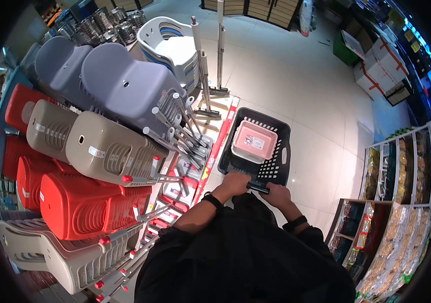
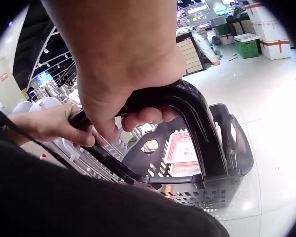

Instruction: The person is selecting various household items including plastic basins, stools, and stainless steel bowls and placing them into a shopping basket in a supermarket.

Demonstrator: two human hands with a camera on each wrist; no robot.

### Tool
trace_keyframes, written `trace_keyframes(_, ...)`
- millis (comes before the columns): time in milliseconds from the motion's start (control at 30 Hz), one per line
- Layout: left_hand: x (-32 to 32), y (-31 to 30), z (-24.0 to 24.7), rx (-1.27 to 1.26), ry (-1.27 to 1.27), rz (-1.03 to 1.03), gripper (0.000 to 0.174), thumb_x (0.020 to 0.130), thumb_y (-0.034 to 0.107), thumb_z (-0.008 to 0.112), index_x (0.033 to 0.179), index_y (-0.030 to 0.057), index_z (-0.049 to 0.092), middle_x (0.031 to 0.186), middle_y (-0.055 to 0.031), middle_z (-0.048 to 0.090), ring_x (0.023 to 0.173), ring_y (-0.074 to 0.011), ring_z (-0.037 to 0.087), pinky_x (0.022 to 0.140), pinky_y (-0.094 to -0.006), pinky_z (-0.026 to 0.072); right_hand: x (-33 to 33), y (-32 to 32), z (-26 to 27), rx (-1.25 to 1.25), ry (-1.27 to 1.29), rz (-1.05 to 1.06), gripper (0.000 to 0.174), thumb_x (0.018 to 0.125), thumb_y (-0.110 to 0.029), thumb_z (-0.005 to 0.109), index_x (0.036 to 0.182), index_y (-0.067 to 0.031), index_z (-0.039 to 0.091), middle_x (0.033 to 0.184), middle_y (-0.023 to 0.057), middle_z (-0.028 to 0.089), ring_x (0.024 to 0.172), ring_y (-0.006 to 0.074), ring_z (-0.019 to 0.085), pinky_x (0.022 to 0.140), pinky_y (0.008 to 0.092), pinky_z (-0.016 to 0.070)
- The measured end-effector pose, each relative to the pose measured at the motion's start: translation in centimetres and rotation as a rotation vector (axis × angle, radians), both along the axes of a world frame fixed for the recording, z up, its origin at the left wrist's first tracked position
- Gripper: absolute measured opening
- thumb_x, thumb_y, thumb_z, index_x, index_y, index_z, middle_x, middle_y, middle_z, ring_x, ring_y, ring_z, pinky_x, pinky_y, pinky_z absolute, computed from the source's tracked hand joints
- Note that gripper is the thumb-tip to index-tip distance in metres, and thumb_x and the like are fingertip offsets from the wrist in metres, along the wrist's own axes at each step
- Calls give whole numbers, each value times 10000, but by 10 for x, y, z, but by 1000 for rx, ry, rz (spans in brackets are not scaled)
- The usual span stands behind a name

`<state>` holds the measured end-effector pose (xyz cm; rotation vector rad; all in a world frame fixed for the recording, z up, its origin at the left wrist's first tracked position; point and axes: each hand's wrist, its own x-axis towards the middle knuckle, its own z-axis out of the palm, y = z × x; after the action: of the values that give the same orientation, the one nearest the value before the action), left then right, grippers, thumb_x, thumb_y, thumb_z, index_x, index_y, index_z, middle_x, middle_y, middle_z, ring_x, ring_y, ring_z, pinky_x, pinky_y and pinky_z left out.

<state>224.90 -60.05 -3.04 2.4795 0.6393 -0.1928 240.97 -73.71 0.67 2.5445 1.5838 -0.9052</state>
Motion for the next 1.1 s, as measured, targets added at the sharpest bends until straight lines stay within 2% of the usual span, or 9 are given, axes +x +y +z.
trace_keyframes(200, 5, 11, -2, -81, 87, 59, 317, 706, 331, 733, 913, 110, 638, 974, -124, 664, 970, -306, 635, 816, -434, 488, 18, 22, -1, 21, 134, 184, 464, 778, -532, 678, 881, -82, 633, 770, 175, 674, 770, 372, 668, 682, 471, 523)
trace_keyframes(300, -12, 0, -3, -160, -76, 173, 450, 726, 373, 734, 1067, 108, 610, 1092, -133, 606, 1044, -312, 590, 859, -429, 474, 23, 42, 3, -11, 370, 308, 587, 797, -564, 654, 1071, -46, 609, 934, 187, 672, 906, 364, 655, 769, 436, 509)
trace_keyframes(367, -30, -10, -9, -104, -340, 409, 569, 764, 413, 719, 1211, 99, 557, 1151, -157, 570, 1081, -333, 565, 900, -419, 465, 14, 64, 13, 213, 501, 391, 494, 884, -425, 613, 1150, -11, 575, 1048, 202, 634, 972, 360, 625, 813, 431, 495)
trace_keyframes(400, -43, -8, 6, -230, -279, 516, 607, 808, 430, 692, 1280, 84, 529, 1190, -177, 559, 1120, -344, 554, 955, -400, 450, 7, 77, 16, 291, 506, 404, 463, 912, -379, 592, 1181, -2, 560, 1078, 206, 620, 993, 361, 613, 830, 427, 488)
trace_keyframes(600, -161, -27, 21, -385, -594, 1358, 461, 893, 299, 671, 1239, 21, 547, 1178, -157, 599, 1078, -233, 597, 912, -344, 487, -55, 159, 23, 476, 510, 636, 479, 932, -316, 574, 1257, 29, 506, 1160, 217, 589, 1083, 380, 568, 913, 420, 459)
trace_keyframes(733, -234, -33, 9, -235, -696, 1682, 518, 882, 276, 692, 1256, -30, 502, 1217, -188, 567, 1103, -249, 585, 922, -365, 479, -117, 184, 19, 488, 482, 807, 518, 912, -312, 598, 1286, 25, 475, 1204, 226, 561, 1117, 385, 549, 936, 425, 453)
trace_keyframes(833, -263, -14, 15, -90, -738, 1737, 662, 855, 293, 720, 1347, -28, 415, 1341, -213, 496, 1228, -300, 508, 989, -399, 438, -160, 199, 18, 537, 453, 1002, 573, 855, -259, 648, 1316, 11, 438, 1289, 228, 498, 1183, 389, 501, 971, 437, 441)
trace_keyframes(967, -272, 27, 6, 150, -818, 1607, 718, 790, 332, 753, 1333, -18, 439, 1254, -245, 549, 1167, -332, 550, 970, -405, 444, -206, 223, 11, 626, 367, 1088, 623, 809, -229, 675, 1338, -14, 427, 1336, 222, 463, 1224, 386, 468, 994, 442, 425)
trace_keyframes(1100, -264, 49, 17, -76, -819, 1681, 651, 791, 331, 746, 1282, -6, 483, 1180, -235, 600, 1110, -328, 589, 930, -398, 460, -242, 258, 0, 503, 174, 1215, 687, 806, -221, 678, 1394, -44, 370, 1419, 193, 399, 1294, 353, 411, 1031, 447, 403)
